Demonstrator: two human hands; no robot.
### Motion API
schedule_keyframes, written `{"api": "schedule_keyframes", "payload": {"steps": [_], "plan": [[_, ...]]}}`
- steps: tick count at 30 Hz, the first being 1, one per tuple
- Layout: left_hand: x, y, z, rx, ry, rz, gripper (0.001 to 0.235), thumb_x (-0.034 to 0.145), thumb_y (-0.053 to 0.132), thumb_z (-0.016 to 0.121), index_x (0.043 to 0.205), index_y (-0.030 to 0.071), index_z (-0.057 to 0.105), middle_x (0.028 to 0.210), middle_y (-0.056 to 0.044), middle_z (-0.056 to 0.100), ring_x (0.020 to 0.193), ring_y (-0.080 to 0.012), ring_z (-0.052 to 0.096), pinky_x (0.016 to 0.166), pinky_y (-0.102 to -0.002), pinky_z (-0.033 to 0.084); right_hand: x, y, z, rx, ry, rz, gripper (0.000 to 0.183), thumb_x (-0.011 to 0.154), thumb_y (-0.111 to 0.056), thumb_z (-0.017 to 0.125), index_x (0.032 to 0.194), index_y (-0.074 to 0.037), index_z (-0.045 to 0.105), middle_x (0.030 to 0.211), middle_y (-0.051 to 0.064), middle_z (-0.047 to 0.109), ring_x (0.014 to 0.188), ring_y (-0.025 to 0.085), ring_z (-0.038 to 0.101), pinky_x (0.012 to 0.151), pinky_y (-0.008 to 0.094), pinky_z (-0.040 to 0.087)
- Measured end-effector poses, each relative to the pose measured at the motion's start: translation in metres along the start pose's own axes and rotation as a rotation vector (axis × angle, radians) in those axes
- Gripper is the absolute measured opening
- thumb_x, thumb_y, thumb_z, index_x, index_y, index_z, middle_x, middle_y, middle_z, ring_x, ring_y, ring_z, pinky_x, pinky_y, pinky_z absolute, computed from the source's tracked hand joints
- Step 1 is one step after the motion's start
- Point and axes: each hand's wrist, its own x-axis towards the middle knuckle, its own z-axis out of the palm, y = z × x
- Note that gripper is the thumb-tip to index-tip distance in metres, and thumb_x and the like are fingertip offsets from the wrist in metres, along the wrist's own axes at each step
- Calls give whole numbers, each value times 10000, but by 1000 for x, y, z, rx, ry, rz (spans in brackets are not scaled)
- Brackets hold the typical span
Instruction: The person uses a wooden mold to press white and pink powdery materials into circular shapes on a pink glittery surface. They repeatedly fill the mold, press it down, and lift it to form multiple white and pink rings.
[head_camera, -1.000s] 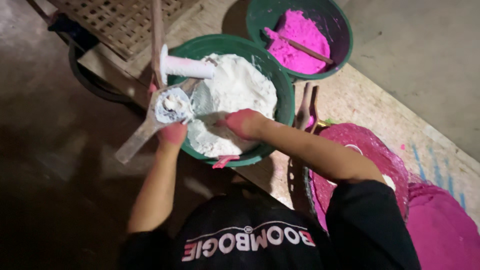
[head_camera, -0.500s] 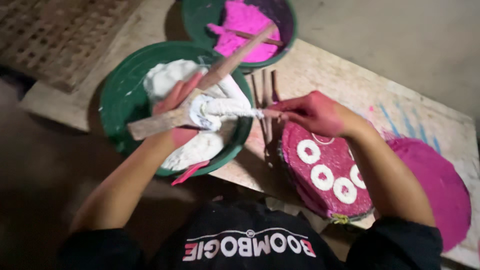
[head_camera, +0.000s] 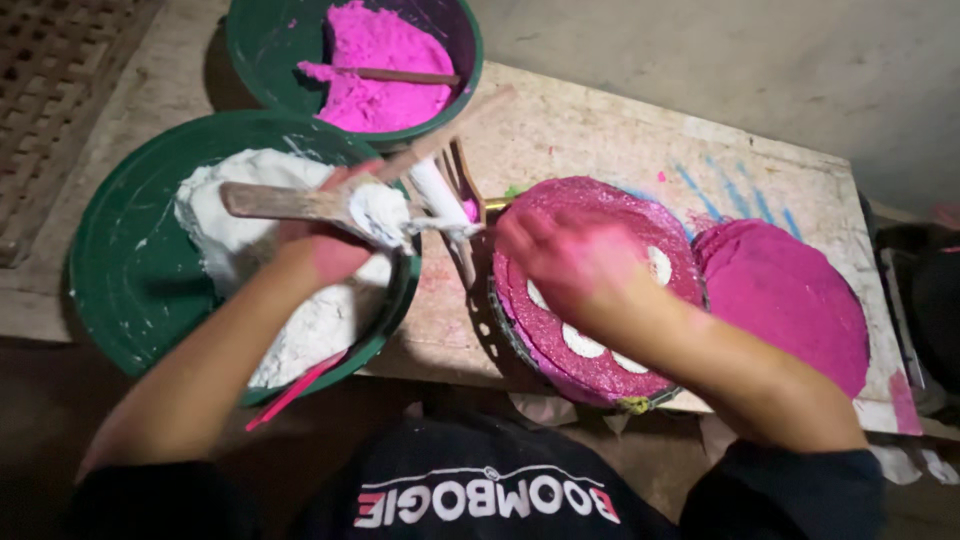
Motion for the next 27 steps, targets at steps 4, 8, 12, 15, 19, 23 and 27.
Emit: {"api": "schedule_keyframes", "payload": {"steps": [4, 8, 12, 15, 19, 23, 27], "plan": [[6, -18, -11, 78, 51, -25, 565, 1021, 367, 429, 1493, 58, 462, 1504, -162, 492, 1349, -311, 438, 1109, -382, 340, 11, 3, -26, 61, 35, 86, 277, 852, -88, 610, 1128, -114, 623, 949, 62, 647, 770, 268, 691, 583, 421, 561], [-2, 8, -19, -218, 100, -98, 615, 937, 413, 559, 1488, 150, 486, 1447, -140, 538, 1327, -344, 479, 1094, -366, 394, 70, -35, 6, 4, 80, -42, 347, 781, -129, 599, 1122, -61, 593, 936, 117, 650, 723, 293, 700, 461, 399, 543], [-24, 13, -37, -258, 50, -279, 680, 852, 375, 645, 1488, 184, 495, 1345, -141, 581, 1225, -344, 564, 1044, -399, 448, 85, -55, 36, 75, 11, -108, 262, 888, -113, 593, 1135, -29, 595, 944, 141, 648, 724, 325, 690, 519, 423, 553], [-39, -12, -49, -157, 161, -402, 606, 946, 356, 635, 1511, 180, 506, 1337, -147, 601, 1241, -356, 569, 1057, -428, 445, 69, -40, 39, 273, 24, -45, 344, 866, -74, 592, 1204, -21, 622, 1017, 166, 683, 728, 351, 699, 528, 450, 553], [-58, -44, -48, 247, 439, -329, 505, 1009, 425, 673, 1429, 184, 529, 1498, -106, 599, 1291, -324, 570, 1108, -413, 452, 71, -36, 53, 632, 92, 263, 314, 959, -126, 619, 1263, -53, 652, 1089, 191, 731, 892, 370, 725, 714, 440, 578], [-62, -49, -24, -111, 469, -490, 709, 948, 375, 662, 1556, 85, 438, 1302, -181, 587, 1209, -350, 552, 1040, -436, 455, 112, -82, 107, 1229, 384, 40, 576, 920, 32, 511, 1495, -3, 489, 1368, 240, 658, 1245, 315, 672, 1052, 371, 514], [-50, -78, -22, -239, 524, -615, 669, 1023, 318, 605, 1608, 100, 365, 1348, -130, 511, 1276, -289, 544, 1065, -411, 500, 117, -120, 159, 1342, 305, 120, 484, 1033, -36, 584, 1508, -42, 489, 1401, 202, 662, 1300, 220, 648, 1069, 301, 499]]}}
